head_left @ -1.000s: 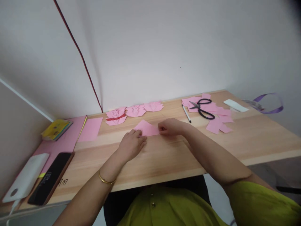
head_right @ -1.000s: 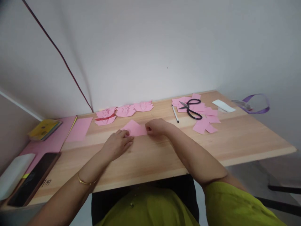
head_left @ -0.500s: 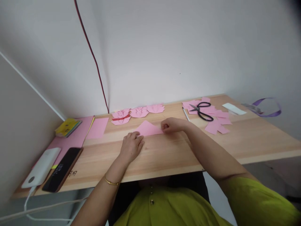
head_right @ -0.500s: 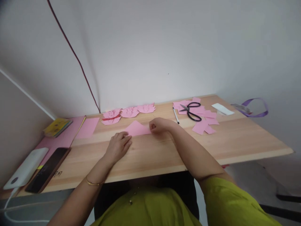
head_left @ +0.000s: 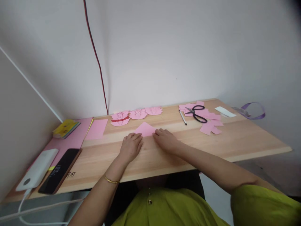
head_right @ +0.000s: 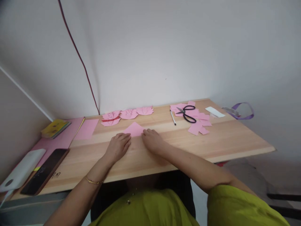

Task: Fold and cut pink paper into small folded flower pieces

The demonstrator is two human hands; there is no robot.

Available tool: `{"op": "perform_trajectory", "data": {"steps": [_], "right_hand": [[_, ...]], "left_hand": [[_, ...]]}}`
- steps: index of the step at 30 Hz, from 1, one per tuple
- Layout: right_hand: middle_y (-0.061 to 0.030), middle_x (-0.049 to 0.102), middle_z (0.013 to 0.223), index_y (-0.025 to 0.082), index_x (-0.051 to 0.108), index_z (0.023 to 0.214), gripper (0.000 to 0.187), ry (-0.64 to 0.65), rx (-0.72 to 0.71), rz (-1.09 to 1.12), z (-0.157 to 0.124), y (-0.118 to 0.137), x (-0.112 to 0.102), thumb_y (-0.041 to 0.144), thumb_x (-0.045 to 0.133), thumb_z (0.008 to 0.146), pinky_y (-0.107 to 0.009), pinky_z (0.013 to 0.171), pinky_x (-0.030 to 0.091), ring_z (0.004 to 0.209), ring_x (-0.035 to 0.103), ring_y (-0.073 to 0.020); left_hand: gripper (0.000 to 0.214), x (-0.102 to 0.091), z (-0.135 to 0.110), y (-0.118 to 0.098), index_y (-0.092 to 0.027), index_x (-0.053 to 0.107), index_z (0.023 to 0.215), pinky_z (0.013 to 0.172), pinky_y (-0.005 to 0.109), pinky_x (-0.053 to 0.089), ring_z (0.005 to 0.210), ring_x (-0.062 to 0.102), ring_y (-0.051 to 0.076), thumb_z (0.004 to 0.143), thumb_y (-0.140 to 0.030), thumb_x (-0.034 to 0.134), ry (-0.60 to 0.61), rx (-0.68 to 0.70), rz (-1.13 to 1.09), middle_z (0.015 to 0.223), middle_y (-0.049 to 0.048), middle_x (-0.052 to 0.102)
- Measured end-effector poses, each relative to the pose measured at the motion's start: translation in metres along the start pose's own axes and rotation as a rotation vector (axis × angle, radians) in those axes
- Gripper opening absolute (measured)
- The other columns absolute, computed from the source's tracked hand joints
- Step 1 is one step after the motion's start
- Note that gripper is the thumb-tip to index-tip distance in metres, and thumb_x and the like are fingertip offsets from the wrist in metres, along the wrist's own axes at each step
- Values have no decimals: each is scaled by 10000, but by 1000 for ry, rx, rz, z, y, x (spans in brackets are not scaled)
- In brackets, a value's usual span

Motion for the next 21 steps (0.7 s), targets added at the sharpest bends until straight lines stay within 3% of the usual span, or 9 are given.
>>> {"op": "perform_trajectory", "data": {"steps": [5, 11, 14, 16, 19, 21], "right_hand": [[-139, 594, 1103, 143, 582, 1155, 317, -11, 24, -85, -23, -25, 0, 124, 410, 891, -381, 844, 304, 969, 513, -248], [-120, 594, 1126, 198, 605, 1110, 286, -42, 125, -27, -26, -31, 0, 193, 387, 926, -383, 860, 286, 1006, 502, -245], [-104, 597, 1120, 215, 595, 1138, 298, -59, 150, 19, -28, -31, 0, 247, 366, 950, -378, 877, 284, 1031, 488, -239], [-101, 600, 1102, 217, 592, 1137, 294, -63, 164, 32, -30, -33, 1, 275, 371, 953, -382, 877, 286, 1030, 486, -241], [-105, 598, 1087, 213, 602, 1089, 254, -54, 165, 43, -32, -35, 5, 301, 425, 929, -384, 865, 295, 1014, 491, -247], [-117, 595, 1096, 205, 600, 1082, 239, -46, 161, 34, -33, -36, 7, 287, 464, 903, -389, 865, 297, 1016, 492, -255]], "left_hand": [[352, 3, 0, 2, -205, 592, 1207, 923, 434, 420, 1172, 476, 256, 921, -333, 431, 18, -14, 7, 1294, 75, 589], [325, -3, 5, -4, -205, 630, 1111, 929, 429, 408, 1157, 497, 252, 908, -390, 457, 64, -22, 38, 1264, 76, 602], [372, -8, 17, -20, -157, 672, 977, 993, 504, 348, 1172, 497, 307, 846, -480, 541, 98, -66, 98, 1200, 129, 627], [512, -7, 28, -44, -150, 620, 1126, 1065, 536, 269, 1284, 409, 322, 835, -559, 515, 88, -4, 64, 1340, 152, 530], [774, 16, 39, -83, -141, 389, 1384, 1099, 493, 268, 1364, 325, 290, 829, -680, 385, 209, 153, -82, 1471, 154, 380], [869, 30, 42, -92, -115, 291, 1437, 1114, 484, 253, 1390, 283, 287, 817, -724, 322, 251, 152, -139, 1498, 175, 322]]}}
Point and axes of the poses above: each hand's wrist, its own z-axis towards the middle knuckle, its own x-axis out of the palm, y = z × x, the point moved 9 cm from there along z, towards the middle knuckle
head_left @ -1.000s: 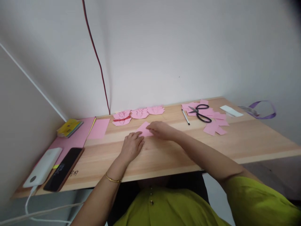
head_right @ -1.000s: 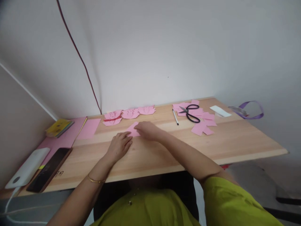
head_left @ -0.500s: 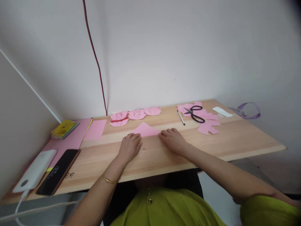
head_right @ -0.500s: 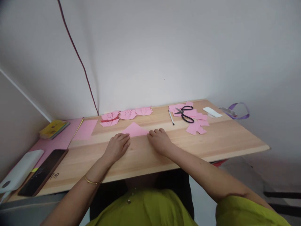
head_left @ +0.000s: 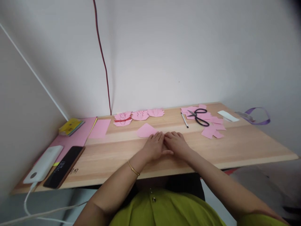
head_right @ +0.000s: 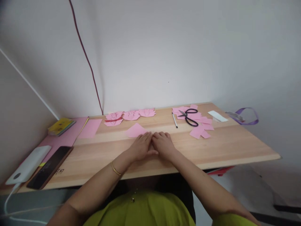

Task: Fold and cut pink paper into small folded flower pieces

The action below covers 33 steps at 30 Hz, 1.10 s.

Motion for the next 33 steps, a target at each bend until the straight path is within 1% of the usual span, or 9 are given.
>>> {"op": "perform_trajectory", "data": {"steps": [3, 6, 10, 14, 20, 23, 25, 27, 33], "right_hand": [[-129, 590, 1126, 199, 572, 1148, 295, -10, -6, -18, -2, 1, -1, 278, 504, 872, -408, 877, 290, 1037, 485, -273], [-125, 585, 1160, 212, 545, 1209, 332, -18, -6, -15, -3, 3, -2, 281, 471, 893, -414, 888, 282, 1053, 480, -274], [-117, 583, 1184, 221, 535, 1236, 343, -30, 7, -14, -4, 2, -2, 231, 366, 938, -412, 907, 271, 1070, 476, -262], [-104, 584, 1202, 235, 539, 1228, 349, -37, 22, 8, -6, 0, -3, 207, 342, 941, -412, 915, 271, 1074, 478, -256], [-108, 574, 1249, 208, 600, 1118, 320, -18, 90, 9, -3, -6, -3, 208, 330, 946, -427, 903, 286, 1081, 494, -269], [-116, 537, 1311, 185, 575, 1166, 327, -66, 74, 39, 7, 10, -8, 220, 329, 954, -433, 943, 273, 1138, 474, -269], [-122, 522, 1331, 172, 523, 1247, 352, -63, -27, 72, 13, 33, -8, 210, 330, 955, -424, 979, 259, 1174, 454, -261], [-119, 521, 1327, 169, 526, 1236, 335, -38, -151, 97, 16, 57, -6, 204, 359, 947, -407, 1011, 243, 1184, 449, -248], [-137, 544, 1275, 162, 524, 1228, 320, 5, -177, 125, 17, 64, -1, 191, 391, 939, -389, 1014, 254, 1153, 482, -233]], "left_hand": [[952, 12, -1, 5, -67, 265, 1445, 1142, 469, 210, 1418, 213, 293, 792, -760, 301, -1, -14, -10, 1512, 200, 275], [1011, 16, -10, 20, -52, 308, 1428, 1152, 468, 184, 1424, 175, 321, 746, -798, 331, -11, -45, 26, 1521, 207, 243], [986, 12, -24, 41, -59, 305, 1426, 1136, 477, 216, 1418, 199, 323, 751, -775, 376, -50, -104, 84, 1514, 219, 257], [935, 8, -40, 57, -75, 321, 1418, 1127, 488, 234, 1410, 223, 323, 768, -743, 403, -64, -163, 115, 1500, 221, 288], [900, 1, -64, 68, -90, 336, 1414, 1115, 479, 272, 1403, 244, 328, 768, -703, 470, -77, -200, 128, 1502, 219, 286], [907, 1, -68, 70, -91, 349, 1410, 1118, 481, 264, 1404, 240, 328, 765, -720, 452, -87, -218, 122, 1502, 212, 290], [924, 3, -67, 70, -83, 355, 1406, 1121, 483, 255, 1404, 240, 331, 757, -735, 442, -92, -218, 118, 1499, 214, 297], [926, 4, -67, 71, -86, 358, 1405, 1121, 484, 252, 1402, 246, 330, 756, -742, 434, -100, -210, 112, 1493, 210, 311], [899, 4, -69, 73, -89, 360, 1405, 1140, 442, 233, 1405, 250, 300, 777, -729, 414, -107, -194, 96, 1493, 199, 319]]}}
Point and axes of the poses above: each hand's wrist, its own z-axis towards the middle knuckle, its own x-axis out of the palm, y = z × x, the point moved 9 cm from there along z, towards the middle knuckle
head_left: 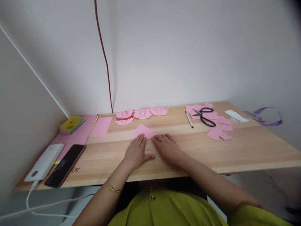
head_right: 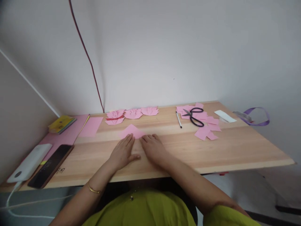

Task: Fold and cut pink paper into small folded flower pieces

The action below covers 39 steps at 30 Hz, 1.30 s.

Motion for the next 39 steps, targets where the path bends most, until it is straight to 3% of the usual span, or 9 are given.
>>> {"op": "perform_trajectory", "data": {"steps": [5, 9, 12, 16, 19, 21, 23, 27, 39], "right_hand": [[-114, 542, 1285, 162, 524, 1218, 323, -15, -6, 13, -2, -4, 1, 149, 362, 938, -376, 994, 274, 1146, 477, -223], [-100, 555, 1254, 171, 536, 1178, 302, -52, 12, 40, -1, -5, 1, 147, 362, 932, -376, 981, 273, 1118, 473, -224], [-91, 560, 1232, 181, 543, 1155, 276, -61, 21, 59, 0, -7, 3, 176, 390, 925, -382, 964, 278, 1089, 472, -232], [-98, 566, 1207, 186, 542, 1165, 280, -64, 26, 70, 0, -9, 5, 199, 413, 918, -398, 960, 266, 1072, 471, -241], [-92, 570, 1194, 205, 539, 1183, 293, -59, 21, 105, 0, -11, 6, 214, 430, 911, -392, 958, 264, 1067, 474, -231], [-84, 559, 1221, 220, 532, 1202, 311, -54, 12, 134, -1, -12, 7, 217, 430, 908, -383, 961, 262, 1079, 471, -220], [-87, 544, 1254, 221, 525, 1222, 333, -48, 5, 150, -2, -13, 7, 211, 431, 903, -383, 972, 252, 1101, 463, -216], [-107, 534, 1267, 197, 481, 1290, 402, -44, -7, 145, -1, -12, 7, 218, 460, 889, -400, 982, 237, 1121, 458, -225], [-100, 568, 1227, 195, 545, 1170, 277, -79, 12, 90, -4, -9, -1, 193, 442, 913, -411, 962, 255, 1121, 487, -224]], "left_hand": [[875, -4, -5, 12, -92, 338, 1425, 1142, 440, 220, 1408, 244, 299, 793, -687, 446, 52, -44, 62, 1506, 191, 295], [778, -12, -16, 37, -168, 321, 1446, 1126, 526, 178, 1415, 217, 311, 845, -660, 363, 82, -153, 125, 1519, 142, 281], [825, -22, -20, 49, -138, 347, 1430, 1110, 561, 167, 1410, 218, 339, 828, -702, 330, 90, -267, 127, 1509, 167, 297], [902, -35, 0, 19, -131, 275, 1457, 1125, 539, 144, 1421, 189, 323, 796, -743, 333, 50, -172, 14, 1532, 168, 239], [933, -30, 25, -18, -100, 228, 1467, 1149, 485, 125, 1437, 147, 280, 799, -744, 320, 103, 15, -115, 1541, 173, 205], [942, -19, 37, -27, -61, 250, 1455, 1155, 480, 100, 1439, 135, 283, 807, -743, 288, 166, 39, -155, 1544, 189, 177], [950, -6, 43, -28, -58, 246, 1457, 1156, 480, 91, 1440, 125, 285, 805, -749, 273, 238, 44, -178, 1544, 189, 167], [985, 5, 42, -17, -82, 222, 1470, 1156, 487, 63, 1445, 91, 286, 775, -776, 298, 233, 43, -130, 1551, 178, 129], [923, 0, 34, 7, -104, 182, 1486, 1139, 533, 91, 1444, 95, 297, 813, -726, 292, 202, -12, 60, 1558, 157, 107]]}}
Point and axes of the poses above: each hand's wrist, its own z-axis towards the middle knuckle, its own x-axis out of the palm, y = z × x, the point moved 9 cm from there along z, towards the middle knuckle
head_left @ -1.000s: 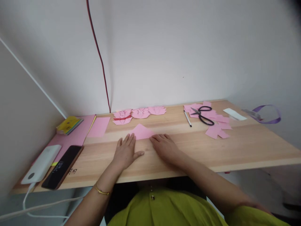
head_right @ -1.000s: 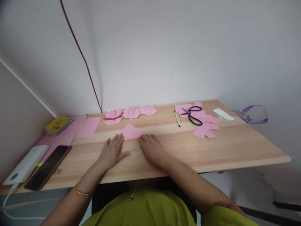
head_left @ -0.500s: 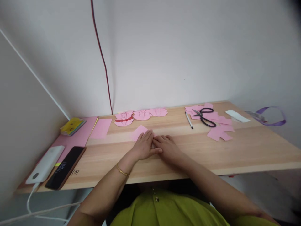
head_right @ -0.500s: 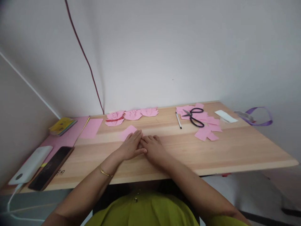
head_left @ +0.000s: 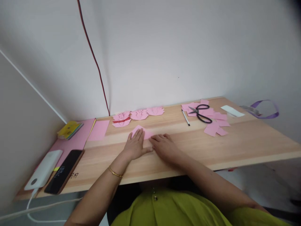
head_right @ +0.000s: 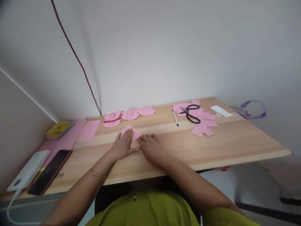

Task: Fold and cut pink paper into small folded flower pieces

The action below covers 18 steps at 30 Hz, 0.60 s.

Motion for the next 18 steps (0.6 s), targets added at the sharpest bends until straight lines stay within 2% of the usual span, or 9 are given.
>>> {"op": "perform_trajectory", "data": {"steps": [8, 13, 15, 18], "right_hand": [[-100, 578, 1234, 188, 575, 1152, 282, 38, 59, -5, -8, -12, -5, 217, 395, 937, -395, 984, 253, 1123, 510, -214], [-114, 645, 1065, 167, 628, 994, 269, 85, 185, -66, -8, -25, -20, 261, 381, 944, -453, 982, 235, 1021, 564, -244], [-127, 631, 1097, 161, 613, 1025, 262, 54, 203, -89, -2, -22, -26, 255, 383, 941, -477, 989, 217, 1046, 550, -258], [-139, 593, 1178, 162, 573, 1111, 266, 20, 117, -87, 12, -3, -24, 225, 374, 946, -482, 1011, 188, 1093, 520, -250]], "left_hand": [[1037, 4, -1, 7, -106, 136, 1494, 1137, 549, 70, 1447, 62, 301, 745, -806, 291, 41, -35, 1, 1564, 138, 66], [1055, 7, 0, 8, -130, 127, 1499, 1134, 557, 55, 1445, 61, 318, 723, -819, 318, 28, -42, -18, 1565, 141, 65], [1041, 6, 0, 8, -132, 138, 1497, 1130, 563, 55, 1443, 74, 321, 730, -806, 336, 13, -37, -26, 1563, 148, 72], [977, 4, -2, 6, -128, 164, 1492, 1127, 568, 63, 1442, 92, 316, 767, -758, 345, -1, -26, -29, 1561, 150, 96]]}}
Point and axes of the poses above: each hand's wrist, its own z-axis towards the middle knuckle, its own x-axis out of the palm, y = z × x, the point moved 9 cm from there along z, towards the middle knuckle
